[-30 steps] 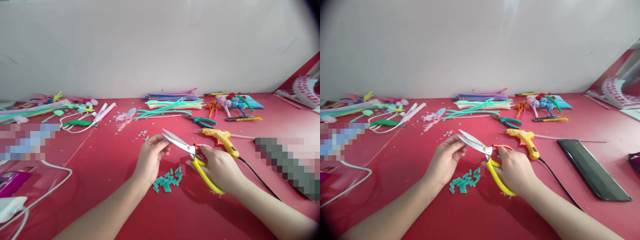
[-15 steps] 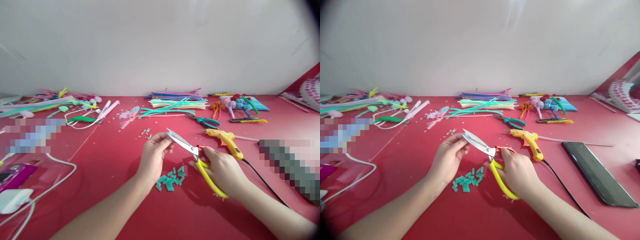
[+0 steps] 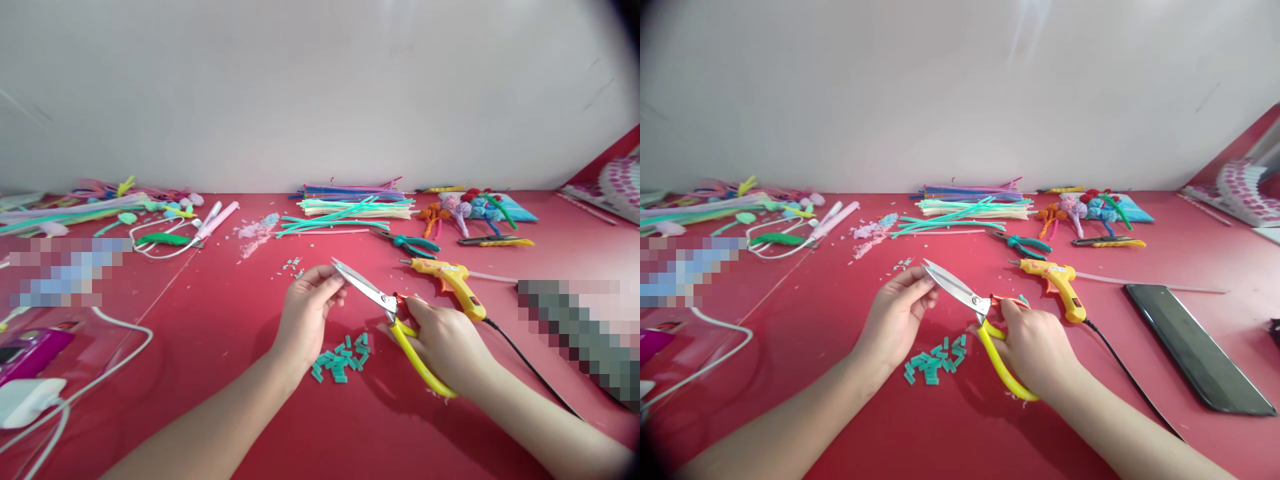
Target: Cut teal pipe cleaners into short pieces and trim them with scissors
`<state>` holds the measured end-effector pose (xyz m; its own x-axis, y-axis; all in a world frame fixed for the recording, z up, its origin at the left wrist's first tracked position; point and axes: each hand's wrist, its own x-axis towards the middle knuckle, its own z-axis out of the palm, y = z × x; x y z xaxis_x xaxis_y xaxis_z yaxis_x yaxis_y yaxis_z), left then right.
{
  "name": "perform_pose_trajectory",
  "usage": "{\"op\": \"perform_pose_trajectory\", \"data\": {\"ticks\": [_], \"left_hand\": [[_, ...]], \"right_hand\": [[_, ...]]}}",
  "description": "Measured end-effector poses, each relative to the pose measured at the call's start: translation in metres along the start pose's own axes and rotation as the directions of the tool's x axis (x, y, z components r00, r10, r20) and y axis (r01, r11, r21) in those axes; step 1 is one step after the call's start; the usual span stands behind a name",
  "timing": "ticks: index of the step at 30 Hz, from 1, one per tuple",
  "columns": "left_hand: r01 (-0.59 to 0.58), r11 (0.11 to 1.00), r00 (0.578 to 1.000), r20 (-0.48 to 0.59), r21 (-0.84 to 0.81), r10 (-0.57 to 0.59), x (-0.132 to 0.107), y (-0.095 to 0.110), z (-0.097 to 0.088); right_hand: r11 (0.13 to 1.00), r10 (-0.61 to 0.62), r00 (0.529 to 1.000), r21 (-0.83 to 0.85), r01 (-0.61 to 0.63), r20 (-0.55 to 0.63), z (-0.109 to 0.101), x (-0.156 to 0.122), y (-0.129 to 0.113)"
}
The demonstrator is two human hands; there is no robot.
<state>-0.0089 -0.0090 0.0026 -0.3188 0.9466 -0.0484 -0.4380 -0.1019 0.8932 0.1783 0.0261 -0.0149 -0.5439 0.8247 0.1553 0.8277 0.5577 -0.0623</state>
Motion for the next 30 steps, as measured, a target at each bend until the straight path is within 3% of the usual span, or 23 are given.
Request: {"op": "perform_pose_trajectory", "data": {"ticks": [16, 22, 25, 28, 30], "left_hand": [[0.011, 1.000, 1.000, -0.005, 0.005, -0.011, -0.001, 0.004, 0.003], [0.095, 0.993, 0.990, 0.098, 0.070, -0.101, -0.004, -0.002, 0.004], [0.112, 0.978, 0.969, 0.198, 0.177, -0.147, -0.007, -0.005, 0.007], [0.117, 0.941, 0.929, 0.301, 0.317, -0.217, -0.011, -0.008, 0.012], [0.134, 0.911, 0.904, 0.328, 0.390, -0.273, -0.014, -0.010, 0.015]], "right_hand": [[0.996, 0.068, 0.998, 0.048, -0.068, 0.021, -0.003, 0.004, 0.003], [0.969, 0.125, 0.992, 0.212, -0.126, 0.019, -0.010, 0.010, 0.000], [0.877, 0.112, 0.992, 0.464, -0.125, 0.055, -0.012, 0.011, -0.003], [0.693, 0.073, 0.992, 0.710, -0.125, 0.103, -0.019, 0.010, -0.008], [0.608, 0.063, 0.988, 0.779, -0.151, 0.141, -0.024, 0.009, -0.011]]}}
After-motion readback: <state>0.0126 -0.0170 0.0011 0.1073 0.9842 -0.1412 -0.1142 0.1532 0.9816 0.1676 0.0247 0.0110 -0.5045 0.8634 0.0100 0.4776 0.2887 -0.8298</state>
